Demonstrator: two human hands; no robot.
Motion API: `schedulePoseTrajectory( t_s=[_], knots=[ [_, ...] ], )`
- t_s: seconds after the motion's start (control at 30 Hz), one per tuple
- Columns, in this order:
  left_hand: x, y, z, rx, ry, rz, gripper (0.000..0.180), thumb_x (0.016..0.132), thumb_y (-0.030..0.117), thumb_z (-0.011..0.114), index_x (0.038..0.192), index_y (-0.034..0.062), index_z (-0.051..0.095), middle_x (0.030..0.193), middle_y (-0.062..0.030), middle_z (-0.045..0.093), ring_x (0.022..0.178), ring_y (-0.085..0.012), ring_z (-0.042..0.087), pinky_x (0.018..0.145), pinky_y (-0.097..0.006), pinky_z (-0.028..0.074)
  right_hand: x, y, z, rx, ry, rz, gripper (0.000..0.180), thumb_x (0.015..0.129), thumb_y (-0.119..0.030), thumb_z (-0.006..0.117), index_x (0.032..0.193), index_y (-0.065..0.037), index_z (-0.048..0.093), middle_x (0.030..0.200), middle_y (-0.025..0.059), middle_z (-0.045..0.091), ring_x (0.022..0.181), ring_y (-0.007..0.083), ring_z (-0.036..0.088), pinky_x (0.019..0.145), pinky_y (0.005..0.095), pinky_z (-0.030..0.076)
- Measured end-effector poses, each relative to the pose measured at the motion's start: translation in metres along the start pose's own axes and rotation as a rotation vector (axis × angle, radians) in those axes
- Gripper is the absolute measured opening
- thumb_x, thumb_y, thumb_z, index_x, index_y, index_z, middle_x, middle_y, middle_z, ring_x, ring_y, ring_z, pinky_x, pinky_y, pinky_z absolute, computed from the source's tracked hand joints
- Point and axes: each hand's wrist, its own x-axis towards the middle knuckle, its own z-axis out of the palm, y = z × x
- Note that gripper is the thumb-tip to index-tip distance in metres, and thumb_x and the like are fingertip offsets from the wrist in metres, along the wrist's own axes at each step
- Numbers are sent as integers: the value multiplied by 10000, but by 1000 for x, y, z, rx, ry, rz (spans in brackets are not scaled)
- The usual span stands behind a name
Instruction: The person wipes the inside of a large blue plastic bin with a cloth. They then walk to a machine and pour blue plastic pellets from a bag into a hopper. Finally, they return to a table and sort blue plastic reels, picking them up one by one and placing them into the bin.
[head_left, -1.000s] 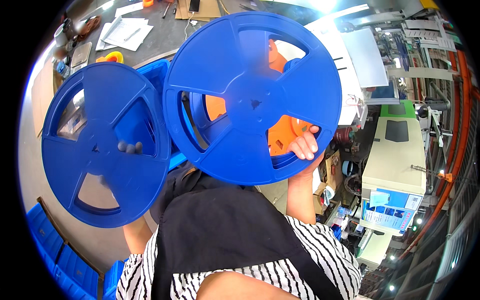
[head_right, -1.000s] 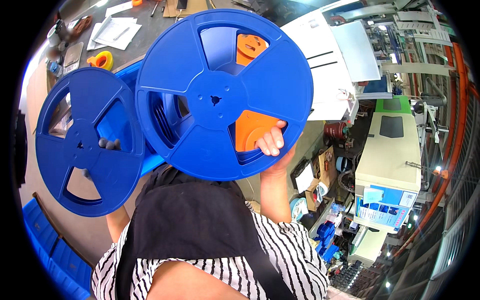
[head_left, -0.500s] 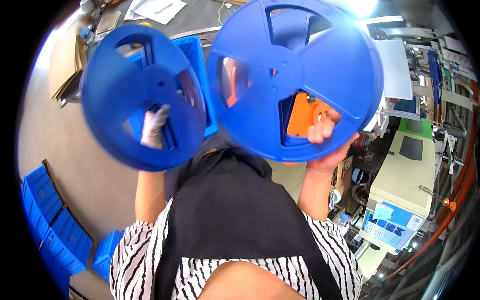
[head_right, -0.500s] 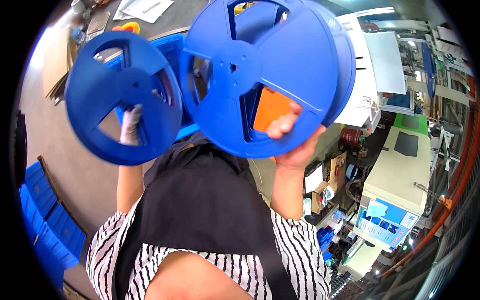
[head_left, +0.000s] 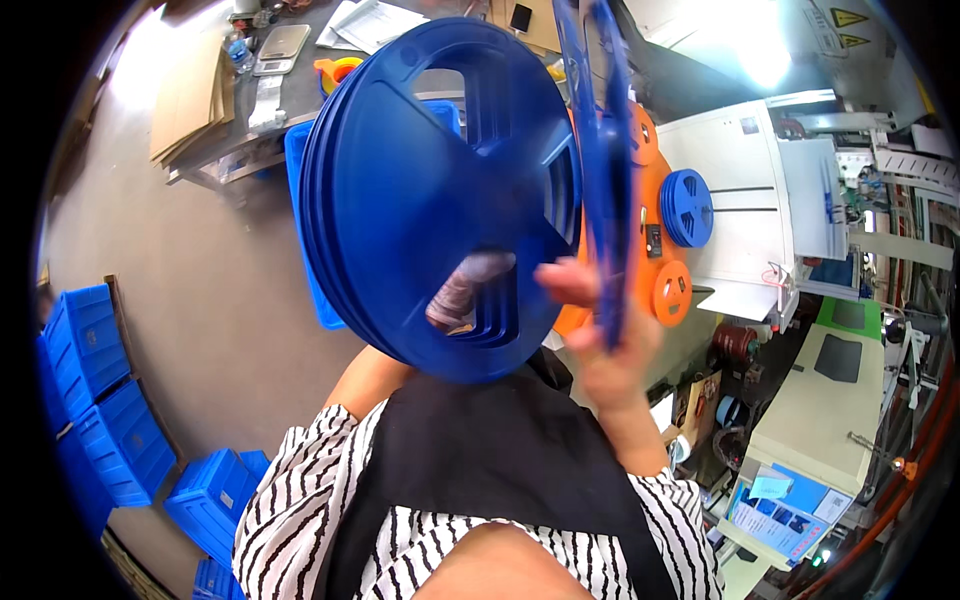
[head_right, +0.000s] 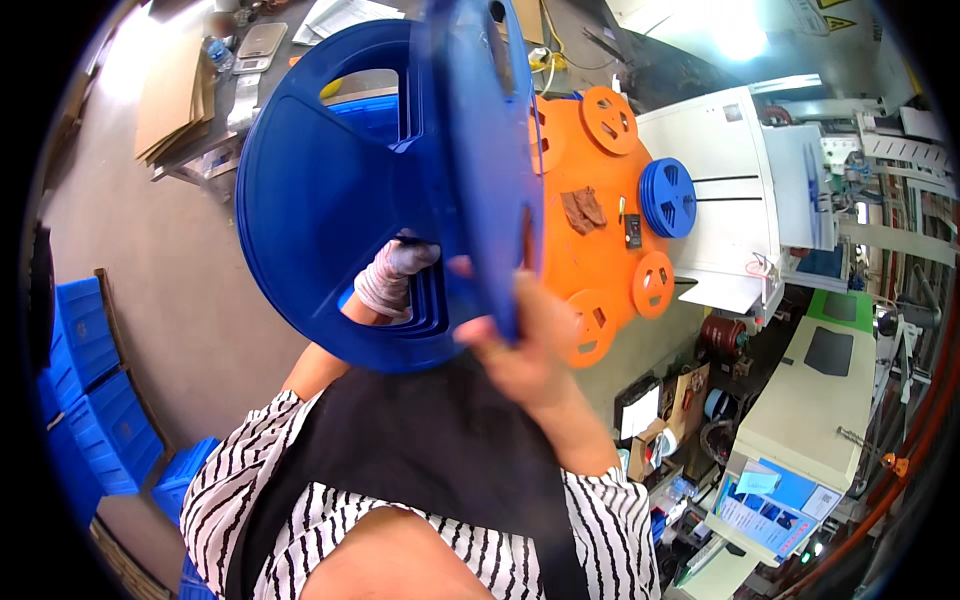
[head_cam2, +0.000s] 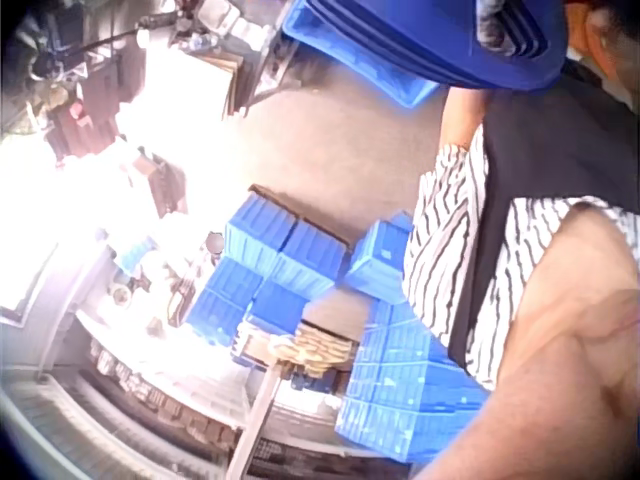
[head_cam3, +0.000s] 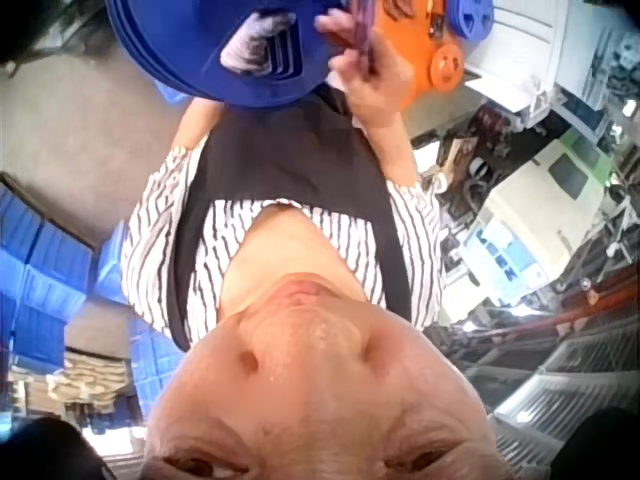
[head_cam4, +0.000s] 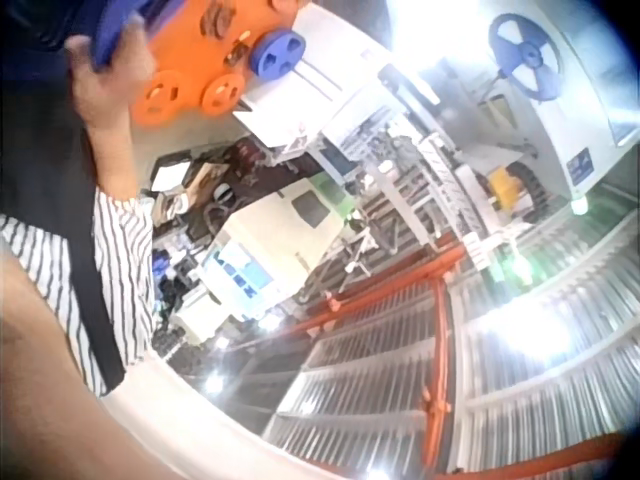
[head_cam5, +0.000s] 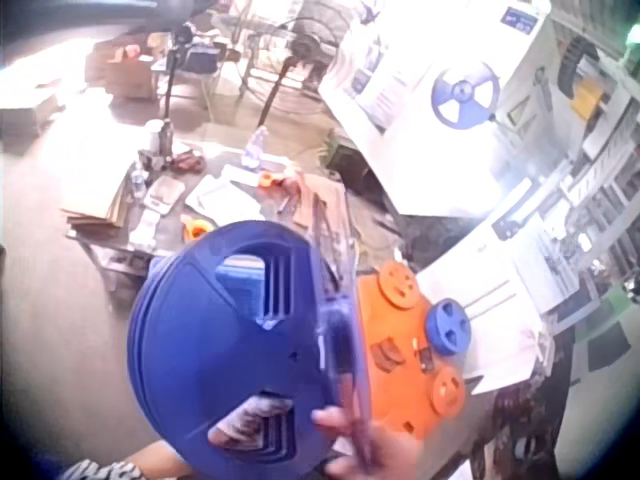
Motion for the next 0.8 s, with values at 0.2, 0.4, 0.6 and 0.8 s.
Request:
schedulePoseTrajectory(
  t_s=[0.2, 0.4, 0.6, 0.8],
  knots=[
    [-9, 15, 7, -285, 20, 65, 595, 686, 227, 717, 1203, 7, 521, 1091, -123, 606, 1032, -280, 592, 966, -397, 451, -21, 41, -78, 49, 607, 468, 287, 950, -221, 517, 1150, -17, 515, 953, 87, 639, 617, 86, 557, 469, 181, 407],
    [-22, 5, -11, -553, -117, 199, 689, 704, 382, 693, 1264, 38, 487, 1190, -151, 550, 1121, -312, 537, 1045, -468, 367, -58, 77, -92, 462, 781, 624, 357, 953, -386, 469, 1063, -53, 531, 1088, 102, 595, 740, 137, 597, 470, 204, 415],
    [-28, 14, -18, -351, -21, 303, 644, 807, 493, 620, 1280, 84, 464, 1183, -123, 533, 1164, -254, 506, 1084, -462, 315, -65, 85, -117, 941, 755, 336, 409, 935, -410, 482, 1121, -45, 488, 1166, 87, 548, 777, 127, 565, 479, 201, 417],
    [-31, 17, -46, -303, 20, 413, 655, 818, 487, 612, 1294, 72, 439, 1192, -122, 524, 1180, -274, 489, 1080, -467, 320, -63, 88, -121, 1178, 815, 214, 357, 880, -379, 585, 966, -36, 538, 1156, 85, 557, 693, 92, 493, 508, 180, 423]
  ],
)
